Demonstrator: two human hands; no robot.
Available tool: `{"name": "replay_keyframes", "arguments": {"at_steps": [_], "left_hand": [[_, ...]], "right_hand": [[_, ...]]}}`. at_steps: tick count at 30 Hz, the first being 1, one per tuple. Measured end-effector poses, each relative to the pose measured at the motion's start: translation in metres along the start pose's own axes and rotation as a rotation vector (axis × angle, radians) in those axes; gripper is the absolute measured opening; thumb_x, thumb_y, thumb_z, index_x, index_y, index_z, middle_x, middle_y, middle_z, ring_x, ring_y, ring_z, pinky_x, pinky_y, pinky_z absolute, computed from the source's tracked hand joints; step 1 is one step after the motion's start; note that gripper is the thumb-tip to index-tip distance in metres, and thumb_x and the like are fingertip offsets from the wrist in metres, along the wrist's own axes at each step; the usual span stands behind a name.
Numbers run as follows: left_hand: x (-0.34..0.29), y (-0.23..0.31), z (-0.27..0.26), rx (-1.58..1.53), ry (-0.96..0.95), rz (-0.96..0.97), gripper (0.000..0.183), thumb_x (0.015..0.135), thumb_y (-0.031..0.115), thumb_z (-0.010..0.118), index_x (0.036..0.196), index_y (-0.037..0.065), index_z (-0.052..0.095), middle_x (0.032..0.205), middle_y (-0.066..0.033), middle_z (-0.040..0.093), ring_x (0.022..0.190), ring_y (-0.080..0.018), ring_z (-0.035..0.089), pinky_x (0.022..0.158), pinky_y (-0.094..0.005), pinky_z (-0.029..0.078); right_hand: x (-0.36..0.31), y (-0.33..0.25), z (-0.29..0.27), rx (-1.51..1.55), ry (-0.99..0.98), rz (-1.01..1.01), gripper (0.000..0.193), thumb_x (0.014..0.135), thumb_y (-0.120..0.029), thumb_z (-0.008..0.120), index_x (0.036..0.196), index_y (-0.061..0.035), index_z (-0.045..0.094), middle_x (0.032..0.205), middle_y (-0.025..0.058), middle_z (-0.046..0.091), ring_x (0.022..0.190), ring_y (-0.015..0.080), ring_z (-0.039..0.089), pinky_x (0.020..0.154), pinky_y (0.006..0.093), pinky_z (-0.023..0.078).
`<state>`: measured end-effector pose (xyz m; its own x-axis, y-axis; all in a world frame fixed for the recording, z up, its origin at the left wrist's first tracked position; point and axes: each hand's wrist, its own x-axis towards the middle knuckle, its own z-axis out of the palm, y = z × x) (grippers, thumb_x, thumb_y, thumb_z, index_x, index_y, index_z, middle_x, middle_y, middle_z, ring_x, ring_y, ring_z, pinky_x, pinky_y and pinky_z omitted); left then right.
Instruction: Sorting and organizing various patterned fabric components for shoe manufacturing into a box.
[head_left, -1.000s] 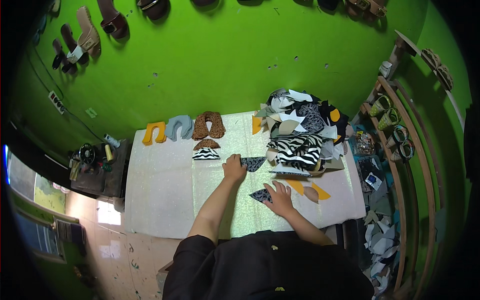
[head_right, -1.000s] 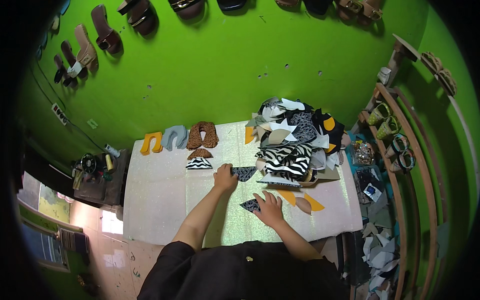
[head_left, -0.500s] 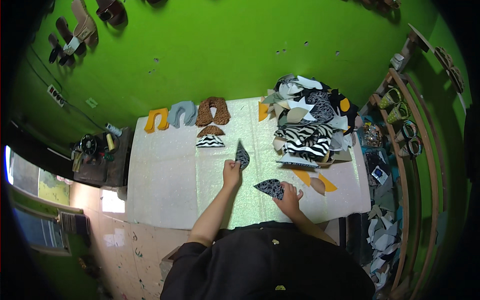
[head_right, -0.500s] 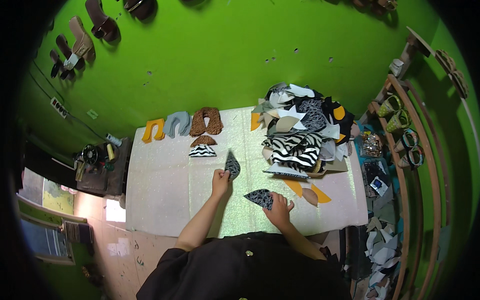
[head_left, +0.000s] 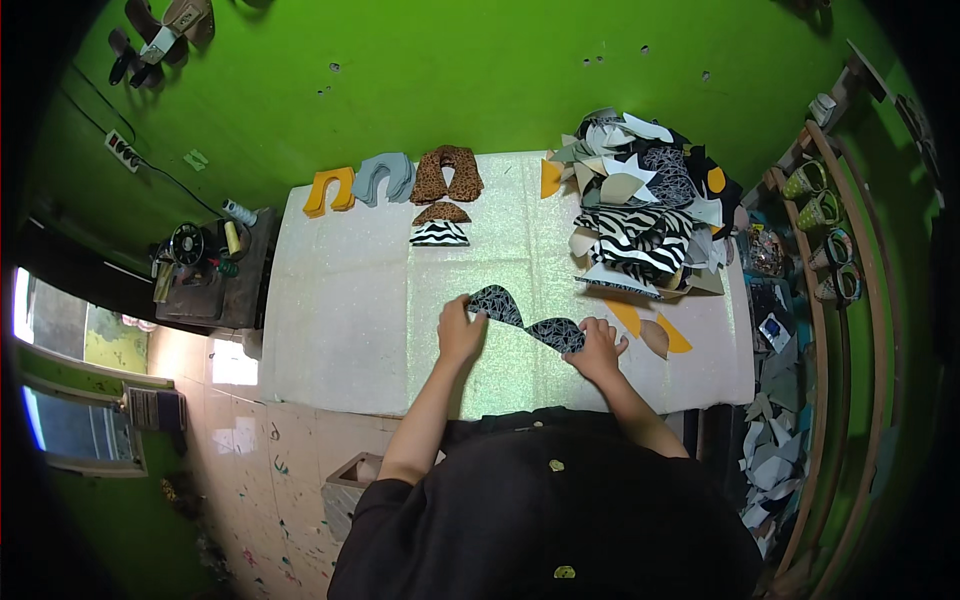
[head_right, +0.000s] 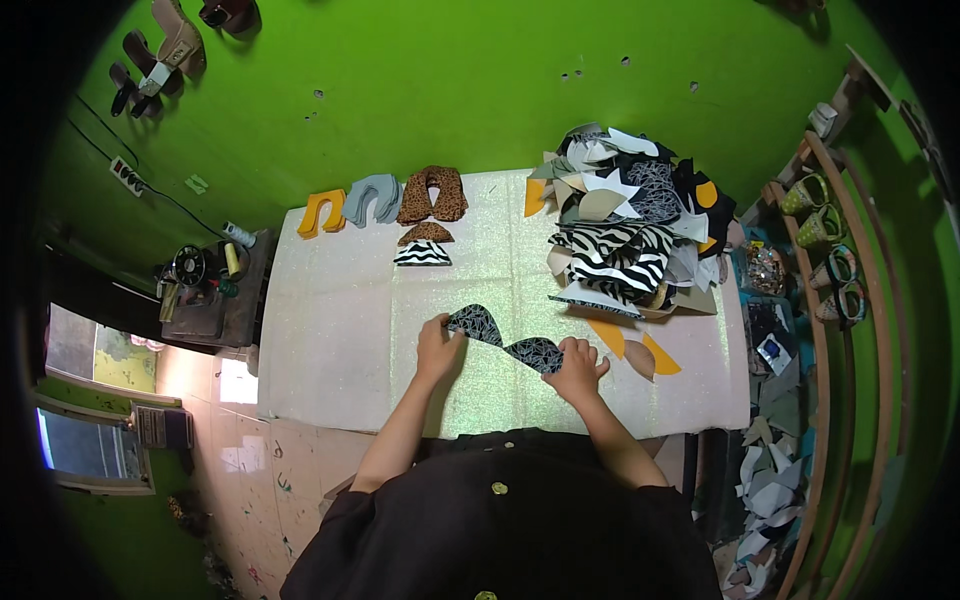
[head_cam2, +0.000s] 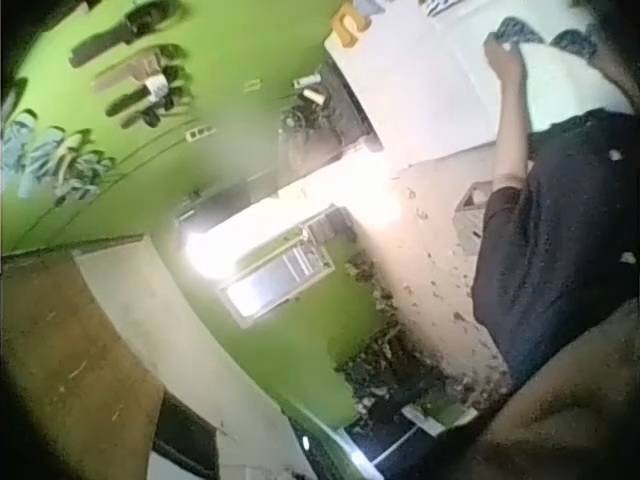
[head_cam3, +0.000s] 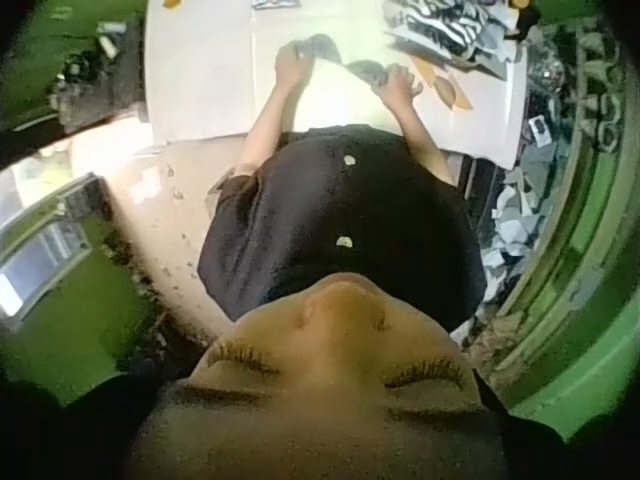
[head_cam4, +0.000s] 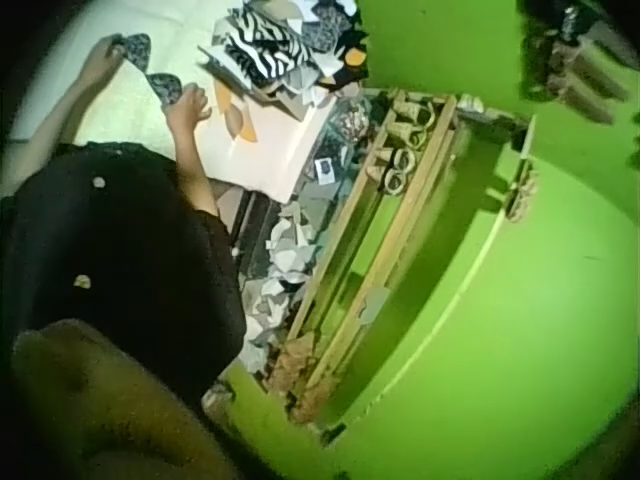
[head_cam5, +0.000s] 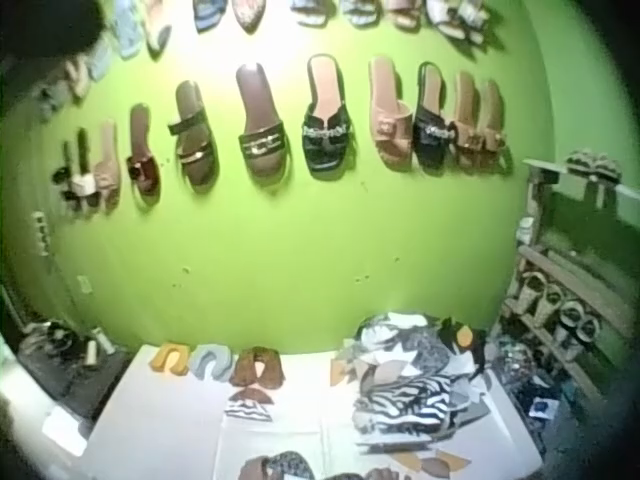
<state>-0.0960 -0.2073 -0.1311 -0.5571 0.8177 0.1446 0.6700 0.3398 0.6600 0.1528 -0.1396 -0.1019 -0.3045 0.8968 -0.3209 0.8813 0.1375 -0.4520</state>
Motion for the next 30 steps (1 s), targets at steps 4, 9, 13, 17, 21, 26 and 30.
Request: {"name": "replay_keyframes", "arguments": {"at_steps": [4, 9, 13, 17, 21, 26, 30], "left_hand": [[0.021, -0.008, -0.005, 0.155, -0.091, -0.118, 0.045, 0.076, 0.031, 0.067, 0.11, 0.002, 0.057, 0.102, -0.0171, 0.057, 0.094, -0.0311, 0.055, 0.083, -0.0403, 0.043], [0.025, -0.002, -0.012, 0.254, -0.231, -0.131, 0.036, 0.073, 0.034, 0.071, 0.095, 0.007, 0.061, 0.091, -0.012, 0.061, 0.09, -0.03, 0.058, 0.077, -0.0419, 0.042], [0.004, 0.017, -0.013, 0.267, -0.381, -0.125, 0.029, 0.074, 0.031, 0.07, 0.088, 0.007, 0.062, 0.091, -0.0122, 0.06, 0.089, -0.0305, 0.056, 0.08, -0.0431, 0.038], [-0.027, 0.026, -0.011, 0.215, -0.436, -0.07, 0.029, 0.075, 0.032, 0.069, 0.087, 0.007, 0.062, 0.088, -0.0111, 0.06, 0.089, -0.029, 0.056, 0.079, -0.0422, 0.036], [-0.043, 0.02, -0.006, 0.229, -0.429, -0.011, 0.028, 0.073, 0.033, 0.07, 0.085, 0.008, 0.064, 0.082, -0.009, 0.061, 0.08, -0.0274, 0.059, 0.073, -0.041, 0.04], [-0.05, 0.007, -0.005, 0.165, -0.383, -0.026, 0.015, 0.078, 0.024, 0.065, 0.086, 0.011, 0.066, 0.084, -0.011, 0.061, 0.084, -0.0279, 0.059, 0.075, -0.041, 0.04], [-0.048, 0.004, -0.018, -0.062, -0.243, -0.14, 0.013, 0.082, 0.019, 0.06, 0.09, 0.012, 0.068, 0.086, -0.0111, 0.061, 0.085, -0.0268, 0.058, 0.079, -0.0412, 0.039]], "right_hand": [[-0.002, 0.011, 0.011, -0.003, 0.064, -0.075, 0.045, 0.064, -0.022, 0.076, 0.099, -0.0134, 0.05, 0.108, 0.0051, 0.053, 0.108, 0.0258, 0.045, 0.094, 0.056, 0.02], [-0.009, 0.02, -0.002, 0.201, 0.098, -0.045, 0.022, 0.074, -0.012, 0.065, 0.093, -0.0136, 0.054, 0.082, 0.0012, 0.062, 0.094, 0.0235, 0.053, 0.095, 0.058, 0.018], [0.002, 0.047, -0.015, 0.465, -0.016, -0.056, 0.024, 0.074, -0.012, 0.069, 0.096, -0.0115, 0.058, 0.078, -0.0006, 0.06, 0.085, 0.0139, 0.056, 0.088, 0.0413, 0.035], [0.008, 0.049, -0.023, 0.831, -0.143, -0.218, 0.032, 0.072, -0.013, 0.074, 0.101, -0.0095, 0.061, 0.079, -0.0008, 0.06, 0.078, 0.0092, 0.057, 0.074, 0.0218, 0.044], [0.017, 0.032, -0.012, 0.774, -0.18, -0.237, 0.027, 0.074, -0.023, 0.073, 0.098, -0.0107, 0.064, 0.081, 0.0005, 0.064, 0.083, 0.0118, 0.059, 0.079, 0.0293, 0.043], [0.024, -0.008, 0.011, 0.316, -0.253, -0.288, 0.016, 0.078, -0.029, 0.068, 0.09, -0.018, 0.068, 0.081, -0.0045, 0.065, 0.093, 0.0144, 0.054, 0.096, 0.0542, 0.014], [0.038, -0.015, 0.028, 0.263, -0.232, -0.333, 0.014, 0.078, -0.027, 0.067, 0.089, -0.0175, 0.068, 0.076, -0.0055, 0.064, 0.09, 0.0141, 0.053, 0.095, 0.0569, 0.013]]}}
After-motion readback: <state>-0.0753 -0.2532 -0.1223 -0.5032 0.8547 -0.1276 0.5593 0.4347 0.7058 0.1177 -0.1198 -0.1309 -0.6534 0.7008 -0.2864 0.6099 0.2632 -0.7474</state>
